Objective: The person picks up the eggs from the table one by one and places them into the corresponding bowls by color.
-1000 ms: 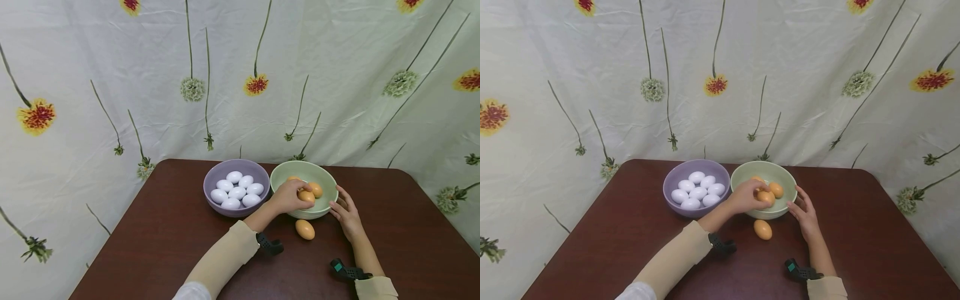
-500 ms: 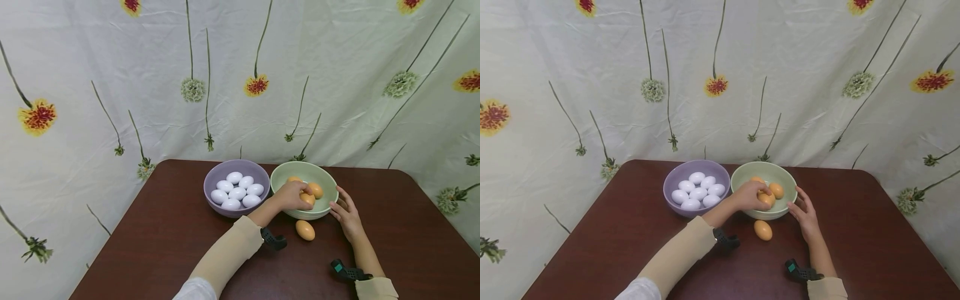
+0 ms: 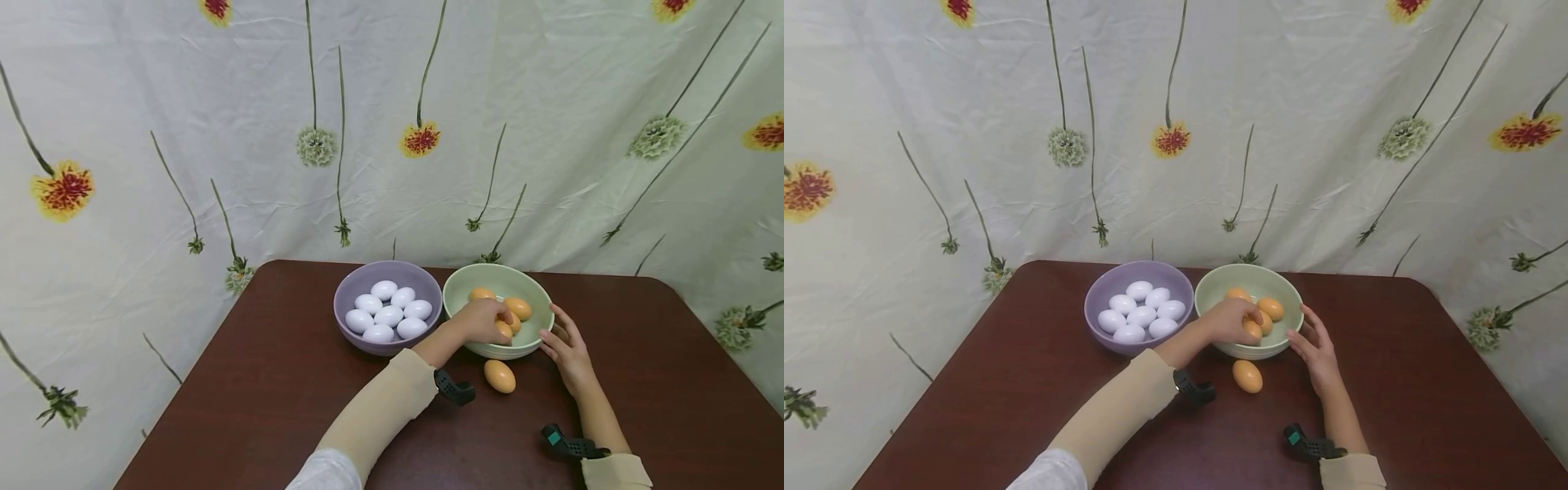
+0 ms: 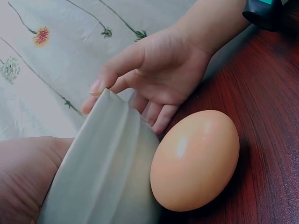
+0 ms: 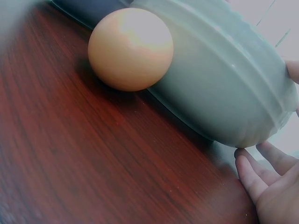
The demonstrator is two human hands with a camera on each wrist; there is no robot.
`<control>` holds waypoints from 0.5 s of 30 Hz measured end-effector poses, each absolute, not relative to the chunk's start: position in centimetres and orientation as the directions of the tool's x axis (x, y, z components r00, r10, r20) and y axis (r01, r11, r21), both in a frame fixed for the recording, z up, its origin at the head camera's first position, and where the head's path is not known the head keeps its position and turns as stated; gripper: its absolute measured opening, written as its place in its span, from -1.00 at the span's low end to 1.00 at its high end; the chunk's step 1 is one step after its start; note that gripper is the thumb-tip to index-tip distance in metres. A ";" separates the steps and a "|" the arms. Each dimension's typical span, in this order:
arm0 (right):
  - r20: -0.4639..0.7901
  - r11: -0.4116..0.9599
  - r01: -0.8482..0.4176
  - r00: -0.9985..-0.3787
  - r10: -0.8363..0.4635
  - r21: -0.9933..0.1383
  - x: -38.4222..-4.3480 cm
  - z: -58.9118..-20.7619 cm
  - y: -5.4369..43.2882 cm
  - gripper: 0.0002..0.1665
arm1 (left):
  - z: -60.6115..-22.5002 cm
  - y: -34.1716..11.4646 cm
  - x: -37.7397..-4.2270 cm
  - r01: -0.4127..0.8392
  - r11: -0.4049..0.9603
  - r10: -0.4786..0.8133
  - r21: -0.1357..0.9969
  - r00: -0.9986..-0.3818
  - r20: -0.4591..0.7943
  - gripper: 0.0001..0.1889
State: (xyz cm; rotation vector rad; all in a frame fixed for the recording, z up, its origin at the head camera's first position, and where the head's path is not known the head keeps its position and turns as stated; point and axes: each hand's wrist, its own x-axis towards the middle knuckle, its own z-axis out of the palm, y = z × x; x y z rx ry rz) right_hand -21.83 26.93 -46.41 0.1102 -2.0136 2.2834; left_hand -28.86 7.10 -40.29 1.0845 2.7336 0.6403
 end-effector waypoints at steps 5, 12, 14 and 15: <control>0.119 -0.127 -0.121 -0.993 0.024 -0.984 -21.8 -46.4 26.9 -0.33 | -40.3 7.2 -28.9 0.624 0.664 0.681 0.411 -0.732 0.011 -0.71; 0.121 -0.128 -0.124 -0.992 0.030 -0.984 -21.8 -46.4 26.9 -0.35 | -40.3 7.4 -29.0 0.633 0.681 0.685 0.367 -0.728 -0.016 -0.71; 0.121 -0.128 -0.124 -0.992 0.029 -0.984 -21.8 -46.4 26.9 -0.34 | -40.3 7.5 -29.1 0.629 0.694 0.679 0.351 -0.733 -0.029 -0.71; 0.121 -0.129 -0.124 -0.992 0.028 -0.984 -21.8 -46.4 26.9 -0.34 | -40.2 7.5 -29.1 0.625 0.701 0.675 0.344 -0.737 -0.035 -0.71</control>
